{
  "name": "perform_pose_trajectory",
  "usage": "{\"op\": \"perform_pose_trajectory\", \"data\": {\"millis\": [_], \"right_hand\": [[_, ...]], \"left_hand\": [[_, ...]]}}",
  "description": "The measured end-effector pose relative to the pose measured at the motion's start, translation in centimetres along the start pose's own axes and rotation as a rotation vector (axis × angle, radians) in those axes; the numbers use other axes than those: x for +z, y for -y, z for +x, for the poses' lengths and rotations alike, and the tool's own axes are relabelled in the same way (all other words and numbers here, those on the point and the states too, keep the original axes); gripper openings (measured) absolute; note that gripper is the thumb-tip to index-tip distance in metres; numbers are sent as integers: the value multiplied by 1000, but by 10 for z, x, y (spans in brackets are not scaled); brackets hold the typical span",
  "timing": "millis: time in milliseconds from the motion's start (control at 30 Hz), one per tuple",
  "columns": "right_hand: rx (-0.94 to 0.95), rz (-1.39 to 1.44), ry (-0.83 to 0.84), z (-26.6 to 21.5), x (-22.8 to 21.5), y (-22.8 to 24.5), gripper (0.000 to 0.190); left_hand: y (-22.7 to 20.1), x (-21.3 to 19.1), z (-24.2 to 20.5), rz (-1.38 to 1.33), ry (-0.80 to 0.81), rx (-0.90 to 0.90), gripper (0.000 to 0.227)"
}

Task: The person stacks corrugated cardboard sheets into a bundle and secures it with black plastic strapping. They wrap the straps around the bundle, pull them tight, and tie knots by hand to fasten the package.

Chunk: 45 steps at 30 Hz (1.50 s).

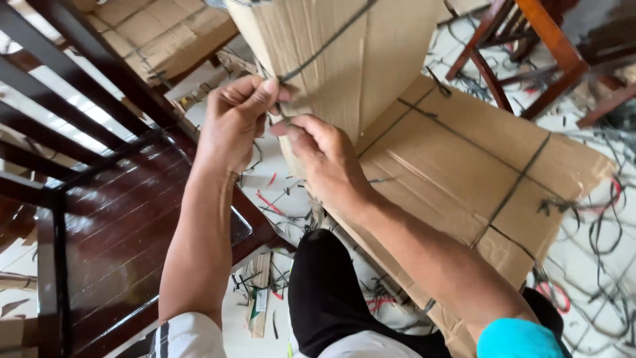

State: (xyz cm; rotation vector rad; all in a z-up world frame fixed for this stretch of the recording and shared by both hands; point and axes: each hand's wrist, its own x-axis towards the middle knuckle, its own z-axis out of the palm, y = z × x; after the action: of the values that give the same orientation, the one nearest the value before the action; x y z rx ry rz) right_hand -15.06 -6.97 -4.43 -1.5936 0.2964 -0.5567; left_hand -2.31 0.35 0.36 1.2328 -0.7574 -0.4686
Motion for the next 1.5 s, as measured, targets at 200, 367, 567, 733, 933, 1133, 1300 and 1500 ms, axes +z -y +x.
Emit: {"op": "perform_pose_trajectory", "data": {"millis": [200,367,567,733,933,1133,1300,1500], "right_hand": [[-274,-275,-92,-16,4,26,21],[-347,-295,-82,-12,-6,16,19],[-423,-278,-125,-5,-16,-8,22],[-420,-196,-52,-16,-14,11,29],[-459,-265,-35,-12,-15,-15,32],[-533,-352,-38,-5,-17,-25,32],[-556,-345,-39,-9,-17,-16,31],[-541,-333,-34,-8,-18,-19,28]], "left_hand": [[-4,-6,-7,-66,18,-65,23],[8,-22,0,-262,186,-139,22],[14,-24,-3,-244,238,-80,15],[6,-19,-6,-39,257,29,9],[6,3,-10,236,95,238,14],[13,3,-9,276,-79,144,7],[40,5,-5,-67,-147,10,14],[24,16,-14,-330,-247,-83,12]]}}
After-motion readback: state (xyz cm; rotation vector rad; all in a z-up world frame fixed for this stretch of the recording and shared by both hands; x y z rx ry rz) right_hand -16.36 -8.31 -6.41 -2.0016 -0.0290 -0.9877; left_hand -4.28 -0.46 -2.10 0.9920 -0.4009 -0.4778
